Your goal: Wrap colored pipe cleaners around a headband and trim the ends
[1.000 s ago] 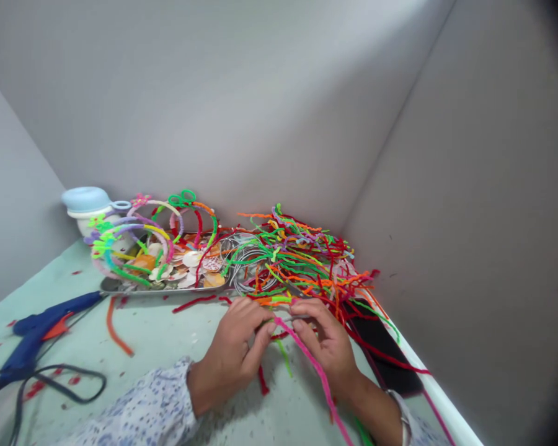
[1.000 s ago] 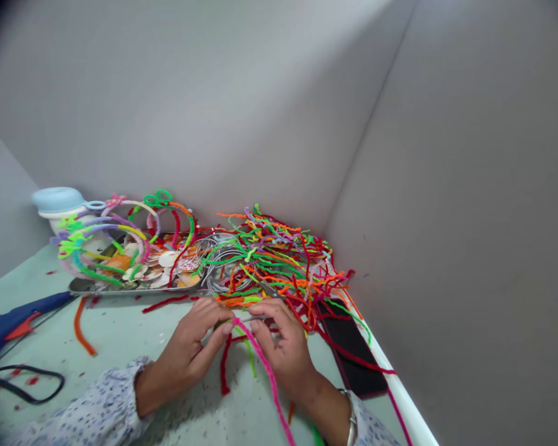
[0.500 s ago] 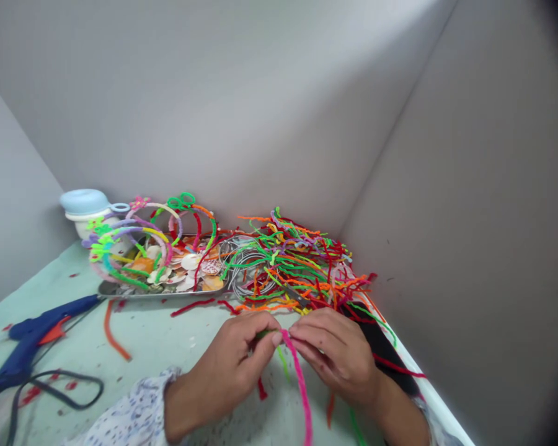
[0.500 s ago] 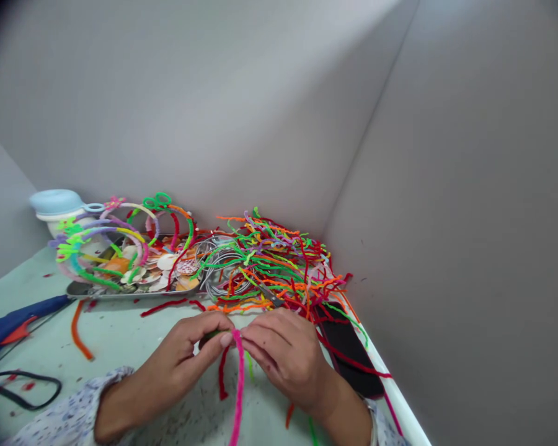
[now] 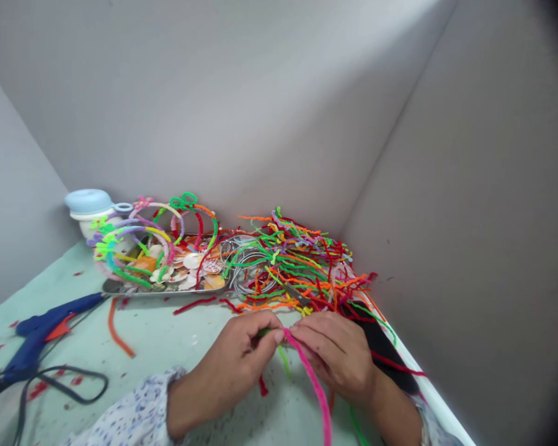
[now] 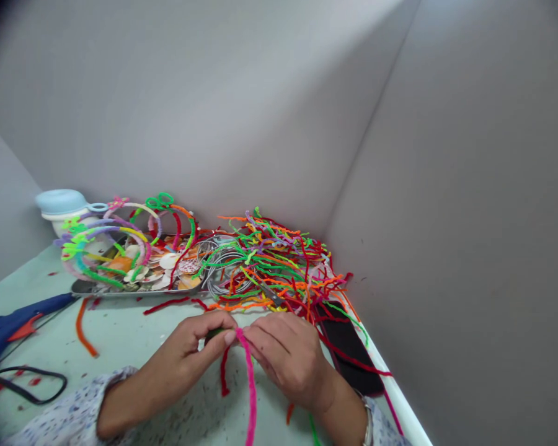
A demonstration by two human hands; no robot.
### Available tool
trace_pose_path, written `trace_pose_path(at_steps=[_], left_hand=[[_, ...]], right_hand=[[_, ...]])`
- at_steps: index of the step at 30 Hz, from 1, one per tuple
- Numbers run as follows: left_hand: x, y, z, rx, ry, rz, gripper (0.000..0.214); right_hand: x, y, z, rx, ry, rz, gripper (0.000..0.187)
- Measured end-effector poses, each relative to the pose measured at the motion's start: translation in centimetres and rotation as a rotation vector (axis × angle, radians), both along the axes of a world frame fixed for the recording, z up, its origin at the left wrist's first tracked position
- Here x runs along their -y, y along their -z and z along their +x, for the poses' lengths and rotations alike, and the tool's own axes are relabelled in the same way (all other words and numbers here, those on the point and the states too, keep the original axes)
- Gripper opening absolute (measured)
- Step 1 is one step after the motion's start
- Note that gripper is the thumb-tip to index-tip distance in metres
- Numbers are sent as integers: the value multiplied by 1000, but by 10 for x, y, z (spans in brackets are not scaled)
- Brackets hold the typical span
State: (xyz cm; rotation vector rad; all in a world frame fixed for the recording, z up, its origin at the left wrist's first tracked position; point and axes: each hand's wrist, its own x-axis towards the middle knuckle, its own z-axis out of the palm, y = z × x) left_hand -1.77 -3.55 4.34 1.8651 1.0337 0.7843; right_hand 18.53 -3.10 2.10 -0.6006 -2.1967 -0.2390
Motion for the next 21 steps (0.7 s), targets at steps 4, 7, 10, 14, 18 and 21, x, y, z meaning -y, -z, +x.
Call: trace_pose_path(at_steps=[4,7,10,14,18,21], left_hand=[[1,-2,1,-13,-16,38,21],[1,-2,1,-35,-35,70,19],[2,-1,1,-74,-55,123,18],[2,0,1,-107,-62,208,18],[1,2,1,-145,-66,285,18],[-1,4,0,-193,-47,340,18]], right_hand=[[1,3,-1,-7,0,-18,22],[1,3,-2,-29,-10,-27,22],[2,2,-4,-54,-23,-65,21],[2,1,-8,-110,-4,-159,18],[0,0,-13,-199,9,-254,11],[-1,1,-16,-257,-3,-409,7]])
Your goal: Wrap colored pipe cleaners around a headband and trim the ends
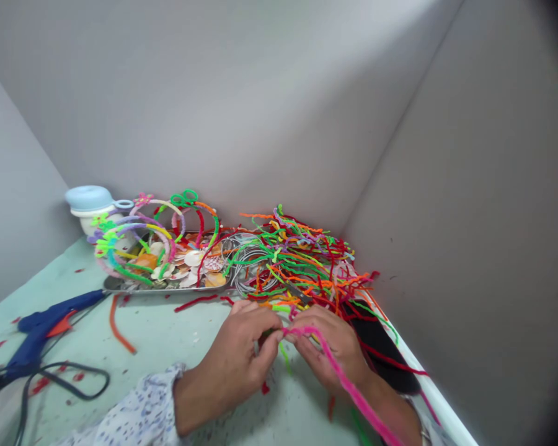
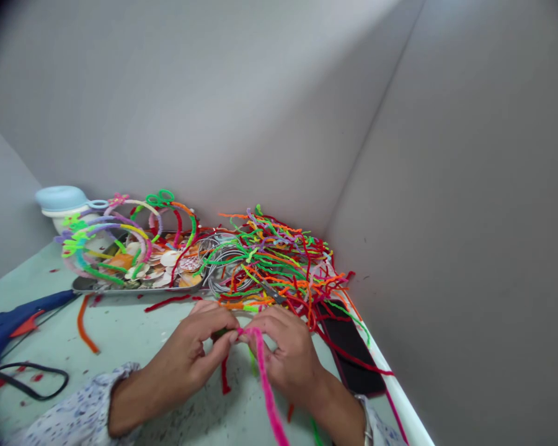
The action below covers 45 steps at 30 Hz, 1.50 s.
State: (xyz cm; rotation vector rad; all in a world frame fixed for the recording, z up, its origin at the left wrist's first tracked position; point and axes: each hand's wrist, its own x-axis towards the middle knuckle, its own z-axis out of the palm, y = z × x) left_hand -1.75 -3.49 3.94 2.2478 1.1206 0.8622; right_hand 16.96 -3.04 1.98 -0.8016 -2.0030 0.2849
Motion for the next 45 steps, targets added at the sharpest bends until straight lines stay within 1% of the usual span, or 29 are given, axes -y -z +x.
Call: trace_pose_path(at_steps=[3,5,9,16,22,26,30,37,45], left_hand=[[-1,2,-1,-35,22,47,18],[-1,3,-1,-51,27,61,18],[-1,5,-1,-86,52,85,18],[-3,8,-1,-96,71,125,15],[-2,8,1,-120,96,131,16],[-1,8,1,-126,110,141,16],[-1,8,0,-142,147,161,17],[-1,10,-1,-198,192,199,20],[-1,6,-2,-253,244,221,16]], right_hand=[[0,2,0,-24,11,-166,8],[0,2,-1,-26,32,-239,11],[1,1,-1,-40,45,-383,12],[-5,-2,1,-135,-26,-750,17],[-8,-3,5,-192,-158,-996,21],[-7,-4,5,-210,-163,-1055,26],[-6,-3,6,-264,-216,-1087,29],[-6,2,7,-385,-291,-1192,25],[-7,6,9,-471,-315,-1360,25]])
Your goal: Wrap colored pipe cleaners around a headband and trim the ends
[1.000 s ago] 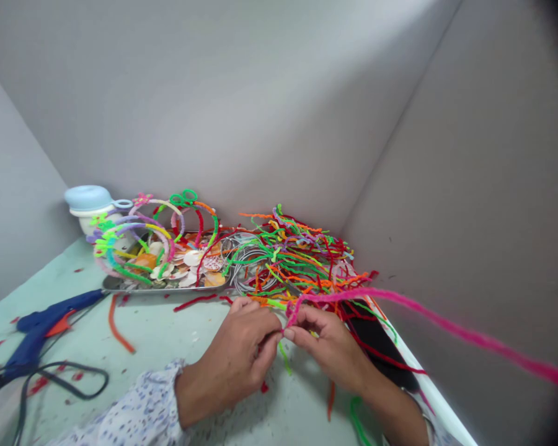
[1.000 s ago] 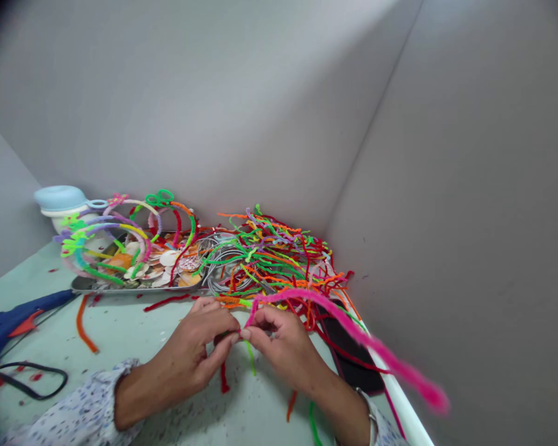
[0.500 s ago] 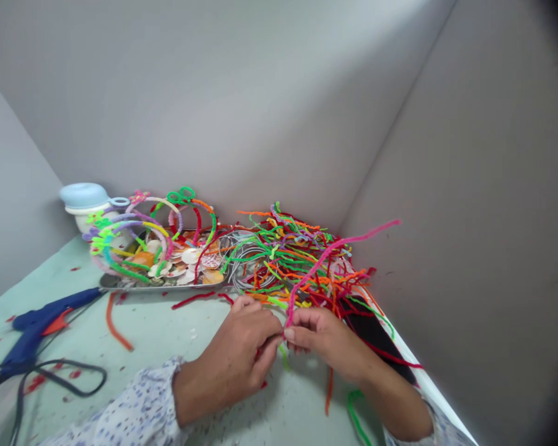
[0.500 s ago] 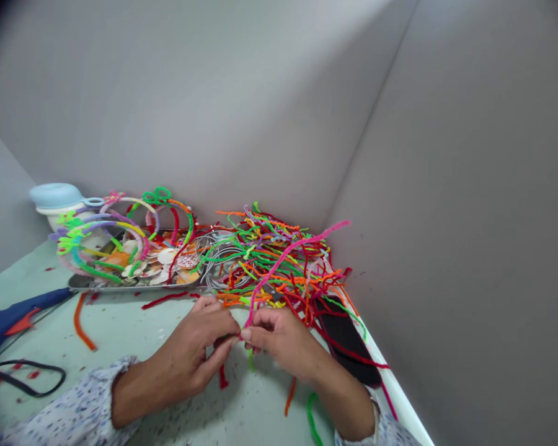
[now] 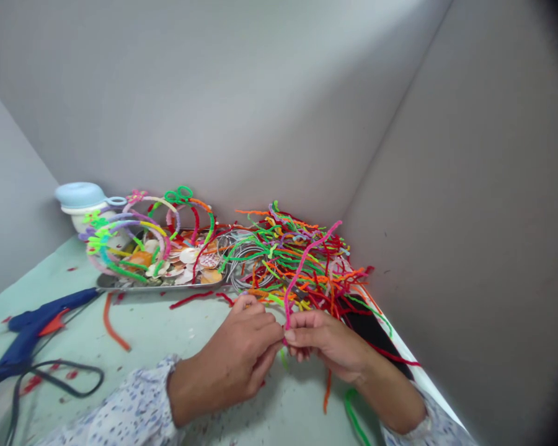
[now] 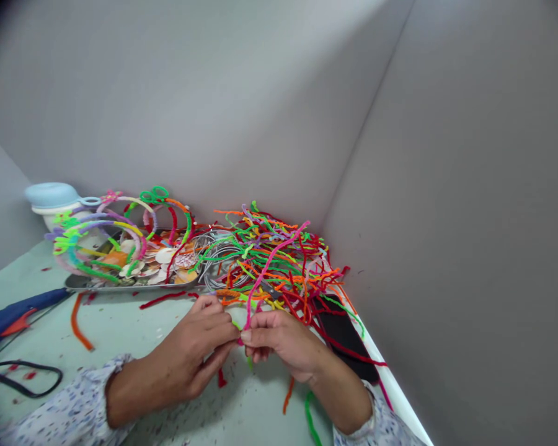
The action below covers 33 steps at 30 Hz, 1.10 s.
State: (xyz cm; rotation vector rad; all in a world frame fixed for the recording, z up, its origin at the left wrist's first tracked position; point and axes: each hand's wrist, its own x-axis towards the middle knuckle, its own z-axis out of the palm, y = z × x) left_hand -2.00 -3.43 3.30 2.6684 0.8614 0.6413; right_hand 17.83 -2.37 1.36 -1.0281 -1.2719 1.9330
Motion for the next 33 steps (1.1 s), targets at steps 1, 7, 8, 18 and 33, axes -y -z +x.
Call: trace_pose_path(at_steps=[1,7,8,18,33], left_hand=[[0,-1,0,4,-1,-11,17],[-1,-4,1,104,-3,-146,18],[-1,-4,1,124,-7,-156,16],[0,2,1,101,-25,-67,16],[-5,9,0,186,-98,-51,15]], right_hand=[[0,0,0,0,-4,-12,25],[0,-2,0,29,21,47,25],[0,-2,0,35,31,73,24],[6,0,-4,17,19,64,24],[7,-10,-8,167,146,198,22]])
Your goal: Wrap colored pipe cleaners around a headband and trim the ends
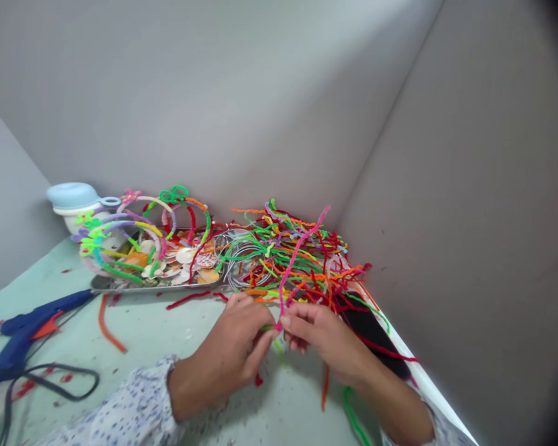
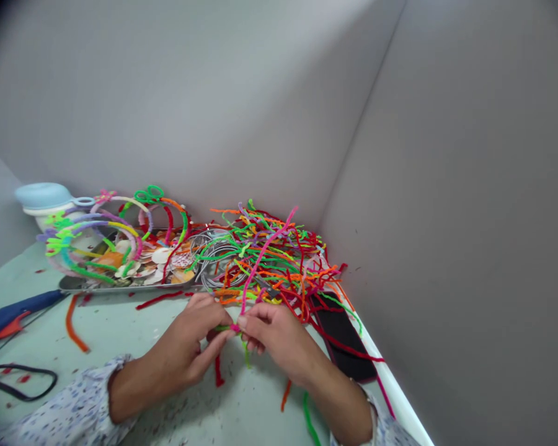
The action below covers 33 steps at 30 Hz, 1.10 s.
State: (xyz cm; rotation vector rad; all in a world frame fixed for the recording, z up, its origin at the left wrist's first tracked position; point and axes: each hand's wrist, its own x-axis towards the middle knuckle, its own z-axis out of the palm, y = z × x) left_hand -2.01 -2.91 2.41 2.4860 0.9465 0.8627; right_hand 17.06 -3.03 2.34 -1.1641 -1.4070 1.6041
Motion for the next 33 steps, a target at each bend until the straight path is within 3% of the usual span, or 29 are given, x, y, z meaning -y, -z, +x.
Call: trace_pose_path(at_steps=[4,7,10,22,33], left_hand=[[-2,-3,-1,63,-75,-72,17],[0,-7,-2,96,-57,-107,17],[2,-8,-2,121,-22,-130,20],[4,-9,-1,133,8,-70,17],[5,-9,-1,104,36,-3,13]], right_hand=[[3,-8,1,190,150,290,13],[7,-10,1,319,134,515,7],[10,-9,1,399,101,645,8],[11,-9,2,491,124,955,12],[14,-14,1,540,103,954,11]])
